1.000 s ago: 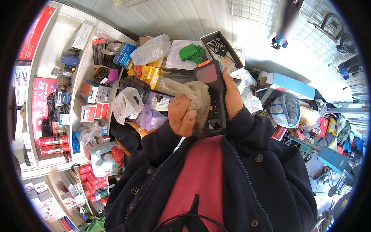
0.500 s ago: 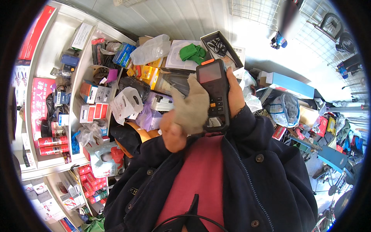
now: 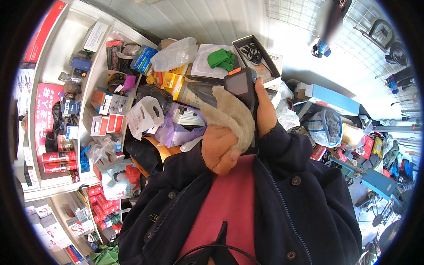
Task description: The person retrieves a handheld electronic device from a box, wipes its screen and body with a cloth, and then handles the included cable and charger. The device is placed back into the box after cleaning.
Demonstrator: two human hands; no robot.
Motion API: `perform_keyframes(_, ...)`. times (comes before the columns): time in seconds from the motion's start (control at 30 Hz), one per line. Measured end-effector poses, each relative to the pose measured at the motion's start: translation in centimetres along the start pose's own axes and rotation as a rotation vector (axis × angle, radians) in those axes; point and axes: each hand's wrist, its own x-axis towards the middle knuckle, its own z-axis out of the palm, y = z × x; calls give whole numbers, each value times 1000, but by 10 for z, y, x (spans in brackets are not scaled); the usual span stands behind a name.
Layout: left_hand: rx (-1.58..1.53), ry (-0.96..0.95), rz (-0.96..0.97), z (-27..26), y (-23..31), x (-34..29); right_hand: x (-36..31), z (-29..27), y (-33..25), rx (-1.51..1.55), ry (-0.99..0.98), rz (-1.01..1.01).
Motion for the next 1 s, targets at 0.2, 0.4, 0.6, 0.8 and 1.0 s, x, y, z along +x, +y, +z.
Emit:
perform_keyframes(0.2,30,-2,118,1,-3,-5,1,-7,-6,28,-27,-20)
perform_keyframes(0.4,208,-8,105,2,-5,4,2,-8,-1,9,-14,-27)
perform_keyframes(0.6,256,32,52,7,-9,5,2,-8,2,21,-45,4)
perform_keyframes(0.8,133,11,105,9,-4,-1,-1,-10,2,24,-41,26)
perform_keyframes(1.0,38,-54,171,13,-7,-12,0,-13,0,-1,-41,5)
